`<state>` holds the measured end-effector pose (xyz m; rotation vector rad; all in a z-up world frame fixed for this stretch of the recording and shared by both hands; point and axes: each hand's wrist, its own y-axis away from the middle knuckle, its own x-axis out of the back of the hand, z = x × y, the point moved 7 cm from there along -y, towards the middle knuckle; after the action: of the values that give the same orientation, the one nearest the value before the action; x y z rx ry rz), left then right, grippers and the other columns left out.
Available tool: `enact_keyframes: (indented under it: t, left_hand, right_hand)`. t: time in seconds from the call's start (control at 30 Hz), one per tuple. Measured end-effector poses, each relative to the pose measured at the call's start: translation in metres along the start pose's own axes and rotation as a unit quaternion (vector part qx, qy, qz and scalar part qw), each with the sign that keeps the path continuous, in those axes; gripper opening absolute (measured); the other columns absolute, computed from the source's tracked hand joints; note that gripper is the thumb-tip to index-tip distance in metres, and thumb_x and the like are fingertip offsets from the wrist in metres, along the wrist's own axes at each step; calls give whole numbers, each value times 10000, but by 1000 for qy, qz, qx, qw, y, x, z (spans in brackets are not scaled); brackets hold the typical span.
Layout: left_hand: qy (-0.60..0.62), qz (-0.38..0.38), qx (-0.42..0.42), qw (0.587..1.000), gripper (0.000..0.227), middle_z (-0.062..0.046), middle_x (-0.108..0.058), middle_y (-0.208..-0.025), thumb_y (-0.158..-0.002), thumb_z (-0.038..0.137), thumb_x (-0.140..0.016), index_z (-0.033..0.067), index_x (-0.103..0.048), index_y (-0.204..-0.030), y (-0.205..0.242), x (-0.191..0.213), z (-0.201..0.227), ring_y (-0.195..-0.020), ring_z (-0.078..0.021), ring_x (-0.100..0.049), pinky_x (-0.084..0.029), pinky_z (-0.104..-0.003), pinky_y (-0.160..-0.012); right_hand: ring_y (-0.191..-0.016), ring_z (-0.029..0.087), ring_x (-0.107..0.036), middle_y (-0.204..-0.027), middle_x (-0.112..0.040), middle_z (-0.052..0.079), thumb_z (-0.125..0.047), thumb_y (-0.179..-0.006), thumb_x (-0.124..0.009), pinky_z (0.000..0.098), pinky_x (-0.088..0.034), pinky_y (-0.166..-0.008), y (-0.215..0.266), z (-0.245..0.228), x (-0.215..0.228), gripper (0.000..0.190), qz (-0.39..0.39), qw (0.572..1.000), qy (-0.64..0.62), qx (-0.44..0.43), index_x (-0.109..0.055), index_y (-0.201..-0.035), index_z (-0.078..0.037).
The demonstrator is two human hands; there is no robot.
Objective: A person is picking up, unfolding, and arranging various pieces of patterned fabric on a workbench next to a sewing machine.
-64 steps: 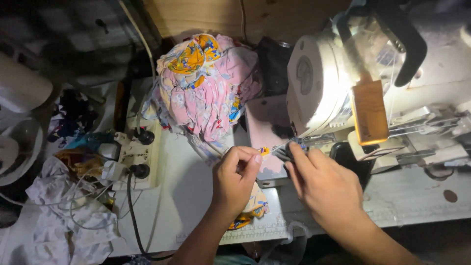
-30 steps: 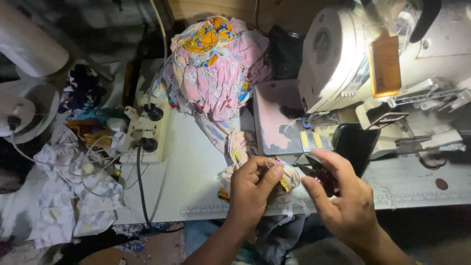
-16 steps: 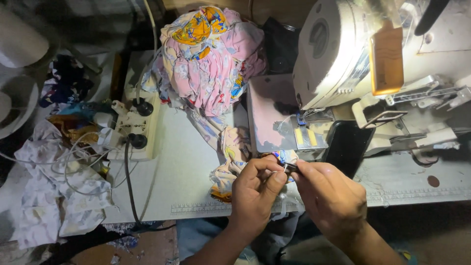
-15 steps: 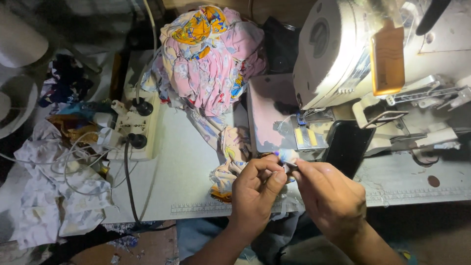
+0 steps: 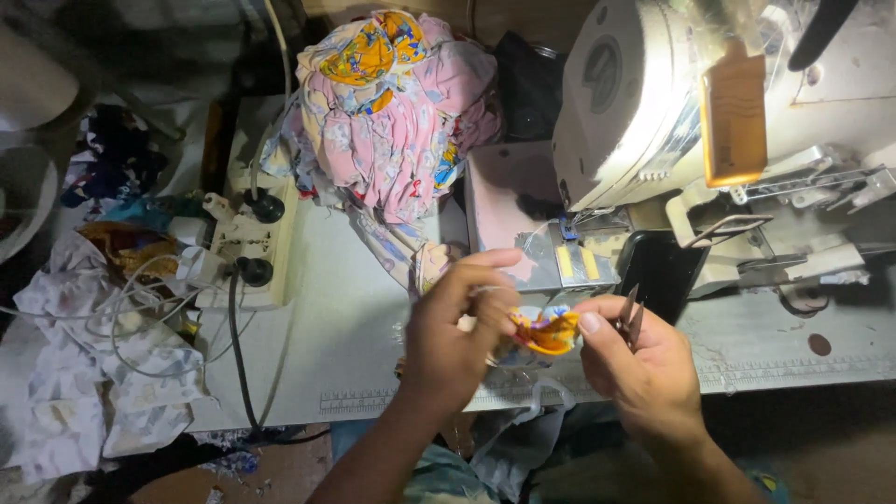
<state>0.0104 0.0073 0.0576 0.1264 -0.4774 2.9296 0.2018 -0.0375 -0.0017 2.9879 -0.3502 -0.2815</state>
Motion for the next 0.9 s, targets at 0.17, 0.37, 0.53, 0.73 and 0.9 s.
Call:
enact_keyframes:
  t: [0.17, 0.37, 0.53, 0.73, 0.9]
  left_hand:
    - [-119, -173, -61, 976, 307, -8, -746, -1025, -883, 344, -716, 170, -732, -1136, -4, -21, 3, -816, -150, -589, -494, -300, -722]
    - [1, -167, 63, 984, 280, -49, -755, -926, -952, 282, -643, 49, -787, -1013, 1, -21, -18, -839, -123, -689, -541, -263, -726]
    - [-22, -135, 111, 984, 268, 6, -736, -829, -943, 297, -649, 67, -786, -921, 8, -19, -22, -776, -84, -649, -523, -259, -687]
    - [-79, -123, 59, 988, 243, 10, -633, -711, -938, 254, -660, 67, -797, -868, 10, -19, -5, -662, -97, -558, -444, -279, -602]
    - [-99, -129, 33, 986, 257, -3, -675, -701, -956, 241, -648, 80, -754, -786, 13, -23, 4, -684, -120, -598, -476, -310, -646]
  right_hand:
    - [-413, 119, -372, -528, -413, 33, -181, -973, -643, 269, -257, -361, 2, 2, 6, 199, -50, 998, -27, -12, -664, -959, 16]
    - [-523, 84, -416, -643, -547, 10, -170, -961, -680, 244, -328, -465, 5, -10, 11, 179, -30, 990, 135, 24, -723, -889, -13]
    - [-1003, 160, -753, -1025, -753, 58, -303, -756, -747, 304, -598, -946, 25, -22, 16, 779, -2, 962, 273, 16, -525, -1490, -166]
    - [-672, 104, -673, -946, -751, 87, -185, -834, -753, 204, -535, -602, 55, -64, -3, 337, -45, 854, 388, 343, -699, -1123, -20]
    - [-824, 222, -763, -997, -774, 121, -161, -857, -771, 309, -613, -772, 68, -72, -20, 293, -46, 746, 465, 475, -701, -1076, 20]
